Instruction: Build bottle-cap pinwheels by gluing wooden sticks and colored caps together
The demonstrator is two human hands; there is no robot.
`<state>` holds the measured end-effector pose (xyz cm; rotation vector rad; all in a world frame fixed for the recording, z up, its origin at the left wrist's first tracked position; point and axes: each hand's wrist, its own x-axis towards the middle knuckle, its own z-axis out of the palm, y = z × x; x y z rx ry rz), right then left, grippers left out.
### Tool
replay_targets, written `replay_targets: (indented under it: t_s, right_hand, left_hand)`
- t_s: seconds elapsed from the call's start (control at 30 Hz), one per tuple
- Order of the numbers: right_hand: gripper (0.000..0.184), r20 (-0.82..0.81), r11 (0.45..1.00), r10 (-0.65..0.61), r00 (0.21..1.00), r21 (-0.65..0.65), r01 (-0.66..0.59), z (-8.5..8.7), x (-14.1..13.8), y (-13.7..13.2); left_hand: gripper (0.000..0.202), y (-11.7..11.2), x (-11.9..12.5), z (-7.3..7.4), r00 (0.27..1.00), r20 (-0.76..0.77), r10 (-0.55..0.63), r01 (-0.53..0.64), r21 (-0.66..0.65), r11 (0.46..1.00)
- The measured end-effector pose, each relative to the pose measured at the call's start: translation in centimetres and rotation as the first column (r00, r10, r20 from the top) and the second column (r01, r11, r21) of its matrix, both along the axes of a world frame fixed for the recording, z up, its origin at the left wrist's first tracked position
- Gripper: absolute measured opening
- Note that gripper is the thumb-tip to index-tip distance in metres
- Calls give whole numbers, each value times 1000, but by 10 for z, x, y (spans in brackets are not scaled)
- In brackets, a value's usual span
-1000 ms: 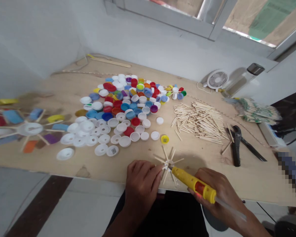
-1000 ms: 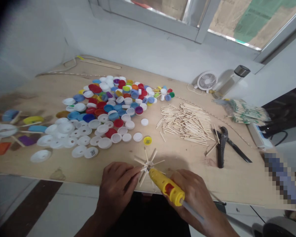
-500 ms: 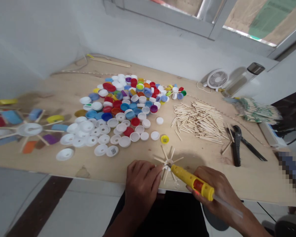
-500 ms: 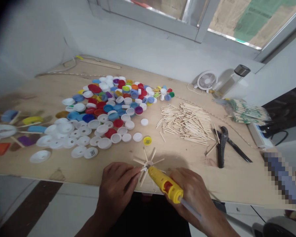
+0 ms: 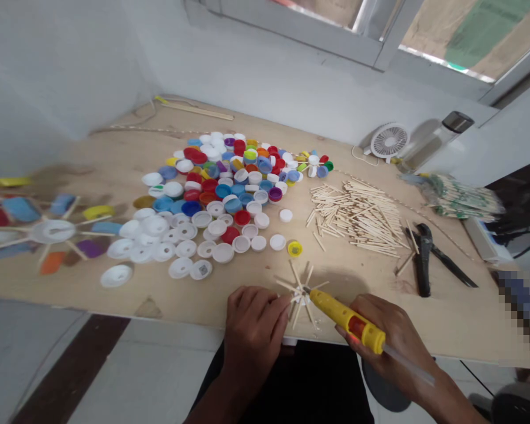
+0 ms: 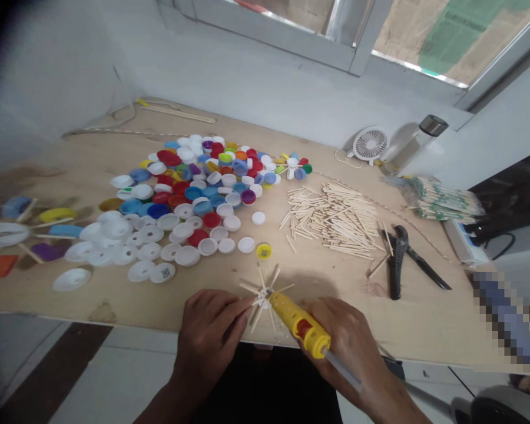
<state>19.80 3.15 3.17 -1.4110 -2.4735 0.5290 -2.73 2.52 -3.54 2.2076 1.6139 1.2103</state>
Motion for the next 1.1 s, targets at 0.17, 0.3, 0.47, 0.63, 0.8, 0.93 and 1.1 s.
replay_targets:
  t_s: [0.17,0.3,0.47,0.63,0.8,0.93,1.1]
  right_hand:
    - [20,3,1000,-14,1000,9,14,1,4,-3]
    - [19,46,999,-23,999,-42,25,0,8,-6]
    - [19,51,998,-23,998,-60,26,0,9,-10]
    - [21,29,997,-6,1000,-80,9,1,9,-12]
    - [22,28,996,-16,999,-92,19,2,2,-13]
    - [23,18,998,-16,1000,-60,17,1,-5,-10]
    - [22,-15,999,-41,999,17,41,-3,-7,-5]
  left_hand:
    - [15,0,1,1,1000,-8,19,-19,0,1000]
    - [15,0,1,0,1000,-9,13,-13,-6,1000]
    - [15,-1,0,-2,1000,-14,5,-5,-9,1000]
    - [16,-1,0,-2,1000,-14,-2,2,-8,1000]
    - [15,0,0,-2,1000,-17,-1,1,-2,1000]
    - [15,-1,1,-2,1000,-15,-1,1,3,1000]
    - [15,-1,0,-2,1000,-8,4,-3,10,1000]
